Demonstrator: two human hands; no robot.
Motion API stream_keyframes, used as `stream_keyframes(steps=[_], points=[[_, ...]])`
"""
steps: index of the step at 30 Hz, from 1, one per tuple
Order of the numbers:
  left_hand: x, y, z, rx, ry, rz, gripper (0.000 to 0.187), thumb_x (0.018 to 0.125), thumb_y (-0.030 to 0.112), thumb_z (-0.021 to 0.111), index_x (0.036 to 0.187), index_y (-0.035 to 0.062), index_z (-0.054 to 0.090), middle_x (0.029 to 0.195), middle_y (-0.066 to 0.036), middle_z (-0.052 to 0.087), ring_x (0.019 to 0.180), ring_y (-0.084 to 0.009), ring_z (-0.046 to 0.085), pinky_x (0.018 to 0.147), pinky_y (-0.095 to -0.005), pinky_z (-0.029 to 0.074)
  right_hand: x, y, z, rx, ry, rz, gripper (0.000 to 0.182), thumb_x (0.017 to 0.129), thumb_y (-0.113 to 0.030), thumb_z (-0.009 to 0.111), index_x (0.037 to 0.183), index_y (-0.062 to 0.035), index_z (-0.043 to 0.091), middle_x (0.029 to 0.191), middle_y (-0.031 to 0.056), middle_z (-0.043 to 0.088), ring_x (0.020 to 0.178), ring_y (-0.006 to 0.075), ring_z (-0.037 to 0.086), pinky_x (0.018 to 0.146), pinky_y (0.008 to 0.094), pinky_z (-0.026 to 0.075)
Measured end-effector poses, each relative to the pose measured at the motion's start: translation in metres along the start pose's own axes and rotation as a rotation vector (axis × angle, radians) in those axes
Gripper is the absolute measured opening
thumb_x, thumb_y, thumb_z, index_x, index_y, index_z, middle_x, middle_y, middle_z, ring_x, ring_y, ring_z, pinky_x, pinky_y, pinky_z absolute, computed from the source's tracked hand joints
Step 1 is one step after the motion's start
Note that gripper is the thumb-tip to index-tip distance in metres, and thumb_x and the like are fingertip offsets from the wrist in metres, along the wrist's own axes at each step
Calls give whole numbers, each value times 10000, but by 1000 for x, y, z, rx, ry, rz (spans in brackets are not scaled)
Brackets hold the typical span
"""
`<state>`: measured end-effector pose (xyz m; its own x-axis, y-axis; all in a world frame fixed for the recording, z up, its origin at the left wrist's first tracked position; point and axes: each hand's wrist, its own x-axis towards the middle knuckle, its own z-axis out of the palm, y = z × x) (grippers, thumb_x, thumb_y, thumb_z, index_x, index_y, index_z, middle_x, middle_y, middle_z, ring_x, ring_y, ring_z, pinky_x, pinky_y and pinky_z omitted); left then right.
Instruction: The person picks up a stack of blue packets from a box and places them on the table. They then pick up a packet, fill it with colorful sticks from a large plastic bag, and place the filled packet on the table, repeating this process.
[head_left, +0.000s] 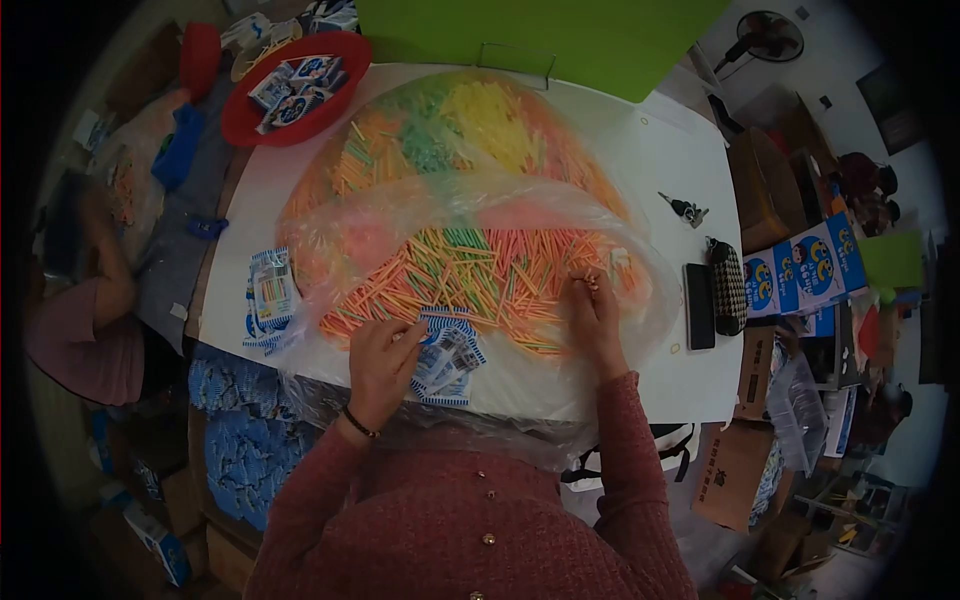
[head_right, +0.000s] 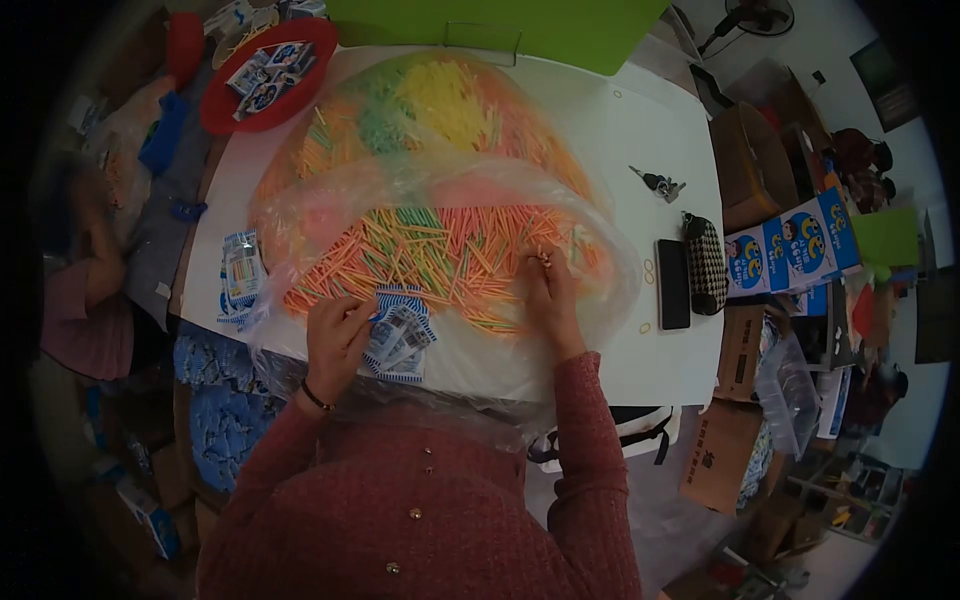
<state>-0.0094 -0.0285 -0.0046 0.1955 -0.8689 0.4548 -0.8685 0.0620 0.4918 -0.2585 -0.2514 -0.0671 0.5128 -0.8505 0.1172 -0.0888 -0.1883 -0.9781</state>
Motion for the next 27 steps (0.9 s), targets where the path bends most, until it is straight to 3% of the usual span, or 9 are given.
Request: stream_keyframes(steps=[2, 4, 5, 7, 9, 11, 16, 21, 27], points=[[-1, 0, 3, 85, 58, 28, 166, 884, 34, 619, 1040, 20, 673, 976, -94, 640, 799, -174, 611, 665, -297, 444, 8, -6, -4, 121, 135, 56, 180, 1011, -91, 466, 1179, -44, 508, 953, -7, 560, 854, 80, 529, 784, 222, 451], [-15, -8, 16, -599, 115, -548, 184, 929, 54, 592, 1103, 41, 648, 1043, -60, 654, 895, -125, 617, 726, -285, 472, 17, -8, -7, 244, 265, 114, 170, 1017, -98, 459, 1171, -48, 511, 964, 3, 568, 864, 94, 546, 800, 238, 469], [-8, -5, 12, -594, 120, -548, 184, 929, 54, 592, 1103, 41, 648, 1043, -60, 654, 895, -125, 617, 726, -285, 472, 23, -3, -13, 584, 323, 182, 161, 1017, -89, 458, 1163, -51, 512, 980, 23, 571, 887, 119, 556, 833, 266, 478], [17, 6, 3, -1395, 171, -800, 220, 970, 59, 540, 1179, 19, 595, 1199, -51, 636, 1043, -162, 628, 886, -319, 518, 29, -2, -18, 938, 358, 252, 154, 1016, -81, 456, 1156, -54, 514, 997, 43, 574, 910, 145, 567, 866, 294, 487], [17, 0, 8, -1459, 122, -849, 234, 977, 67, 533, 1203, 31, 582, 1203, -55, 638, 1054, -168, 630, 894, -325, 521, 25, -12, -10, 1076, 384, 444, 127, 1027, -91, 438, 1124, -60, 515, 992, 56, 569, 928, 175, 579, 885, 330, 503], [21, 0, 11, -1646, 45, -844, 243, 992, 105, 533, 1222, 48, 584, 1185, -58, 652, 1050, -168, 638, 901, -333, 522, 20, -22, 9, 1053, 302, 366, 127, 1031, -103, 436, 1122, -62, 514, 990, 57, 573, 934, 178, 583, 889, 335, 500], [23, 8, 15, -1609, 51, -922, 198, 988, 152, 571, 1113, 24, 654, 1035, -36, 700, 887, -93, 646, 752, -275, 519, -2, -96, 61, 951, 125, 221, 128, 1037, -143, 438, 1106, -67, 514, 983, 68, 586, 947, 201, 601, 915, 362, 493], [10, -7, 19, -1023, -235, -568, 143, 963, 108, 589, 1008, 5, 676, 915, 6, 684, 813, -48, 616, 725, -227, 508, -11, -132, 74, 917, -165, 72, 143, 1033, -186, 458, 1100, -67, 503, 975, 90, 604, 961, 218, 618, 916, 377, 492], [27, 20, 5, -1341, -115, -803, 141, 966, 84, 576, 1024, -6, 666, 904, 17, 675, 837, -45, 610, 742, -224, 505, -23, -139, 89, 894, -290, 212, 127, 1030, -178, 450, 1088, -78, 502, 964, 67, 575, 955, 200, 594, 909, 370, 481]])
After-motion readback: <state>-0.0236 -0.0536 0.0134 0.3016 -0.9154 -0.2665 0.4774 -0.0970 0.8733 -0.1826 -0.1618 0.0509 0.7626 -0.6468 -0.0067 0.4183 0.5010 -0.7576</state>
